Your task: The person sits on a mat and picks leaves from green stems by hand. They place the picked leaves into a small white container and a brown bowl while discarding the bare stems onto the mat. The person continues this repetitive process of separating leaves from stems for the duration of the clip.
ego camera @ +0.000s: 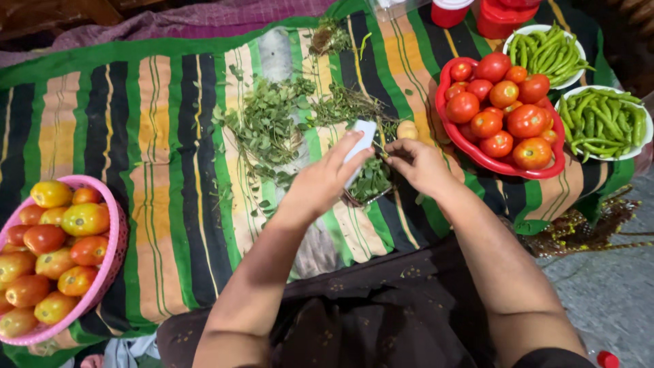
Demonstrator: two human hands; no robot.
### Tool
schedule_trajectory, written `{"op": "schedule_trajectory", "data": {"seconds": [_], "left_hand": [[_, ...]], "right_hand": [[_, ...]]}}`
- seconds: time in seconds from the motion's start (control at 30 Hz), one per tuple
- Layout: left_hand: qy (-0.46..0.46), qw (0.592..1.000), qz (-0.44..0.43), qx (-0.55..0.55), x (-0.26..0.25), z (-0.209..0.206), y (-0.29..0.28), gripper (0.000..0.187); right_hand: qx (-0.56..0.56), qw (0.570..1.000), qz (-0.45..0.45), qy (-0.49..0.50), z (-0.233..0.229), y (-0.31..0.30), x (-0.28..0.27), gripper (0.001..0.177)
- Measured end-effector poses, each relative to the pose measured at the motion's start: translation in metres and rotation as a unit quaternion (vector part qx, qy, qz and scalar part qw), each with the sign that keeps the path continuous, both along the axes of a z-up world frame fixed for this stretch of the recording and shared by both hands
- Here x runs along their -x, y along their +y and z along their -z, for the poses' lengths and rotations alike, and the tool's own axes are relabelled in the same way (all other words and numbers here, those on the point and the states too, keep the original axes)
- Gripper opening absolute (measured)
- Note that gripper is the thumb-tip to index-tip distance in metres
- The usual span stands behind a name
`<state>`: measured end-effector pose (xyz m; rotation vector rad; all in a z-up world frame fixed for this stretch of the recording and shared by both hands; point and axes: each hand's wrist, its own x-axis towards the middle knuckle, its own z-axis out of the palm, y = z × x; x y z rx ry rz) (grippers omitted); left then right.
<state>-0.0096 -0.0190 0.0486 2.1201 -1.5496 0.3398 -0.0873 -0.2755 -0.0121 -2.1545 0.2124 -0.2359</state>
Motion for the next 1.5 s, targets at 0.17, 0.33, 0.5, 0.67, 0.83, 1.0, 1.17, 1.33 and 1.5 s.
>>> {"op": "schedule_trajectory", "data": {"seconds": [0.17, 0.33, 0.5, 0.67, 0.83, 1.0, 1.17, 1.33, 1.5], "left_hand": [[0.16, 0.981, -0.096, -0.051, -0.004, 0.004, 0.012, 0.08], [0.188, 0.924, -0.157, 0.292, -0.022, 0.037, 0.06, 0.112], [0.332, 0.745, -0.204, 0.541, -0.05, 0.112, 0.141, 0.119], [0.29, 0.77, -0.274, 0.498, -0.074, 0.18, 0.205, 0.095], [0.287, 0.744, -0.519, 0.307, -0.082, 0.208, 0.21, 0.113], [0.265, 0.741, -0.596, 0.16, -0.078, 0.205, 0.206, 0.138], [0.209, 0.743, -0.625, 0.121, -0.053, 0.179, 0.185, 0.138], [0.032, 0.856, -0.49, 0.159, -0.015, 0.148, 0.141, 0.118], [0.399, 0.877, -0.13, 0.234, 0.033, 0.13, 0.047, 0.128]], "right_hand": [[-0.1, 0.993, -0.007, -0.06, 0.027, -0.009, 0.003, 0.028], [-0.114, 0.991, 0.031, -0.069, 0.052, -0.023, 0.028, 0.029], [0.118, 0.989, 0.065, 0.065, 0.052, -0.04, 0.067, 0.025], [0.305, 0.946, -0.1, 0.035, 0.054, -0.038, 0.075, 0.027], [0.37, 0.928, -0.048, 0.023, 0.032, -0.022, 0.059, 0.01], [0.167, 0.965, 0.067, -0.193, -0.022, 0.019, 0.031, 0.008], [0.202, 0.96, -0.026, -0.194, -0.034, 0.052, 0.011, 0.017], [0.03, 0.991, 0.083, -0.099, 0.024, 0.02, 0.009, 0.022], [-0.229, 0.966, 0.107, -0.058, 0.076, -0.033, -0.008, 0.025]]}}
